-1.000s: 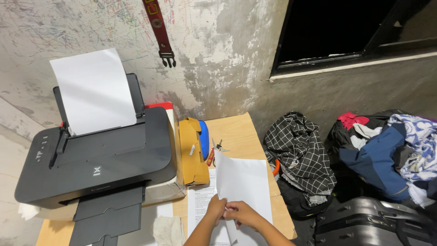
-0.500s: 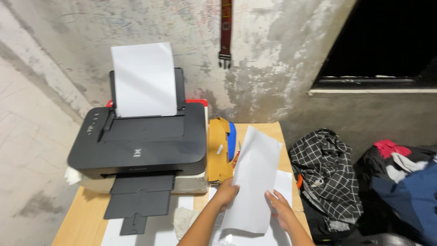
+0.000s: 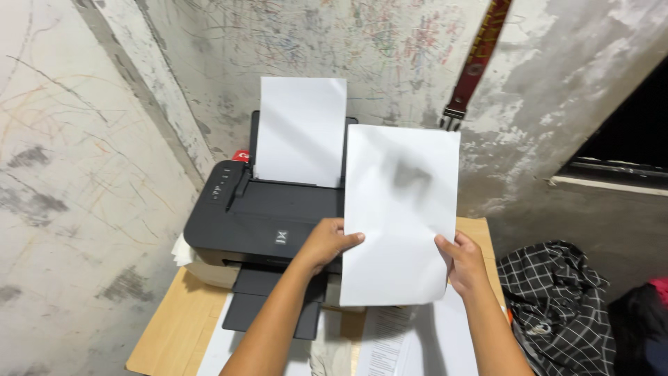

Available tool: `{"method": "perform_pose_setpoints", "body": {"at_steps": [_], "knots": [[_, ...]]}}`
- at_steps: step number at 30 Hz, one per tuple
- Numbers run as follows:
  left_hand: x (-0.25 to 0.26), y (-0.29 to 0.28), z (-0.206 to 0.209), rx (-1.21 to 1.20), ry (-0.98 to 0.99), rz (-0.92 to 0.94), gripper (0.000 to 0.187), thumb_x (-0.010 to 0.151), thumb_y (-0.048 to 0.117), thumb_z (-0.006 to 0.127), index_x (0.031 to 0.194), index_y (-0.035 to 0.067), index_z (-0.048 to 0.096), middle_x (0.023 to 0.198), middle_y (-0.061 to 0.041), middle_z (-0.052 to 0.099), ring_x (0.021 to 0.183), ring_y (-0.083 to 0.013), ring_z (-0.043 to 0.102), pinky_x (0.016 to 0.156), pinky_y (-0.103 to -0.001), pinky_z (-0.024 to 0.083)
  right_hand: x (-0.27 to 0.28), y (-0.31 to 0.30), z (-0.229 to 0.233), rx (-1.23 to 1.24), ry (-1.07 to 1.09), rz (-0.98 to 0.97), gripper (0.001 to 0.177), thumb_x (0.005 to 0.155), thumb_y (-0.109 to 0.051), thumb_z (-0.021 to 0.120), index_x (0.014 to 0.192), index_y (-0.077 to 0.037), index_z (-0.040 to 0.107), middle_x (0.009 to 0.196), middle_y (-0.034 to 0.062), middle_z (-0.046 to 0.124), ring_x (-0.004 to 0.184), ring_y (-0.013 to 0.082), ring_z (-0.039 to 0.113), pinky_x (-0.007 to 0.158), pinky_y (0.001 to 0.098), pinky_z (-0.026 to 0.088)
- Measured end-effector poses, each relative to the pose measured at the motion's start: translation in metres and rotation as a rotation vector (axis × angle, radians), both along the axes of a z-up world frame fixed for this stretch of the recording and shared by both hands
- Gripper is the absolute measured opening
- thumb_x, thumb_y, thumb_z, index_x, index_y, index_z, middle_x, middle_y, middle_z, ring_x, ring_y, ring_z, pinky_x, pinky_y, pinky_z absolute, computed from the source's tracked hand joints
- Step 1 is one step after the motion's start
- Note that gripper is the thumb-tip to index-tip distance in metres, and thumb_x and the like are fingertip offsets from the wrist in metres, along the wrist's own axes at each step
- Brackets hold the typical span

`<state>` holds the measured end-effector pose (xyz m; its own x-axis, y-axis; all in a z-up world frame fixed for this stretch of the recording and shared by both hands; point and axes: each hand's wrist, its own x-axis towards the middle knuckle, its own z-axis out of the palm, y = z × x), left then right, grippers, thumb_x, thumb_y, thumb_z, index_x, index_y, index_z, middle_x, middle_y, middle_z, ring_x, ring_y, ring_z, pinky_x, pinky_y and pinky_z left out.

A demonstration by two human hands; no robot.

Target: The person repeatedly picks up blank sheets of paper from a table and places them one by one into the top manual feed slot of a printer. The person aligns each sheet before insertion and continues this process for multiple sheets.

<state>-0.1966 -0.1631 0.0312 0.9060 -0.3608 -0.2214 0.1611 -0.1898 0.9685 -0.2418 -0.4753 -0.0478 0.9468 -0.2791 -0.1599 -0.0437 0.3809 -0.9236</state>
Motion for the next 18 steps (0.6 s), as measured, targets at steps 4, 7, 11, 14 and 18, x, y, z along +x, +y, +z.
{"method": "perform_pose_setpoints", "body": {"at_steps": [4,7,11,14,18], "knots": [[0.039,0.048,0.002,-0.071,-0.073,0.091,0.028,0.088,0.014,0.074,0.11,-0.003,0.075,0.09,-0.009,0.078,0.072,-0.0098,0.068,0.061,-0.024,0.052,0.045,0.042,0.034,-0.169,-0.026,0.031,0.033,0.089,-0.007,0.073,0.117,0.007,0.065,0.104,0.0153,0.074,0.09,0.0219,0.072,0.081,0.037,0.059],[0.077,0.082,-0.006,-0.057,-0.124,0.137,0.026,0.095,0.017,0.07,0.108,-0.003,0.077,0.085,-0.006,0.073,0.066,-0.0075,0.058,0.055,-0.024,0.044,0.082,0.068,0.054,-0.282,-0.045,0.055,0.03,0.087,-0.007,0.074,0.115,0.004,0.068,0.101,0.0123,0.076,0.087,0.0184,0.072,0.079,0.0326,0.058],[0.134,0.122,-0.009,-0.005,-0.193,0.123,0.025,0.101,0.017,0.065,0.105,-0.004,0.077,0.077,-0.004,0.065,0.062,-0.0092,0.051,0.056,-0.025,0.043,0.13,0.104,0.071,-0.387,-0.061,0.075,0.024,0.087,-0.007,0.075,0.109,0.002,0.071,0.095,0.0103,0.077,0.083,0.0159,0.072,0.077,0.0298,0.058],[0.17,0.146,-0.003,-0.035,-0.16,0.094,0.019,0.096,0.011,0.06,0.108,0.002,0.073,0.083,0.0,0.072,0.069,-0.0055,0.061,0.062,-0.023,0.05,0.162,0.125,0.081,-0.441,-0.063,0.073,0.021,0.087,-0.007,0.077,0.106,-0.001,0.073,0.093,0.0072,0.077,0.079,0.0123,0.068,0.069,0.0274,0.051],[0.208,0.164,0.015,0.002,-0.22,0.104,0.021,0.091,0.008,0.062,0.111,0.005,0.07,0.081,-0.002,0.073,0.065,-0.0092,0.059,0.061,-0.026,0.05,0.198,0.148,0.09,-0.503,-0.159,0.056,0.019,0.089,-0.008,0.077,0.106,-0.002,0.074,0.093,0.0044,0.076,0.076,0.0071,0.063,0.063,0.0234,0.044]]}}
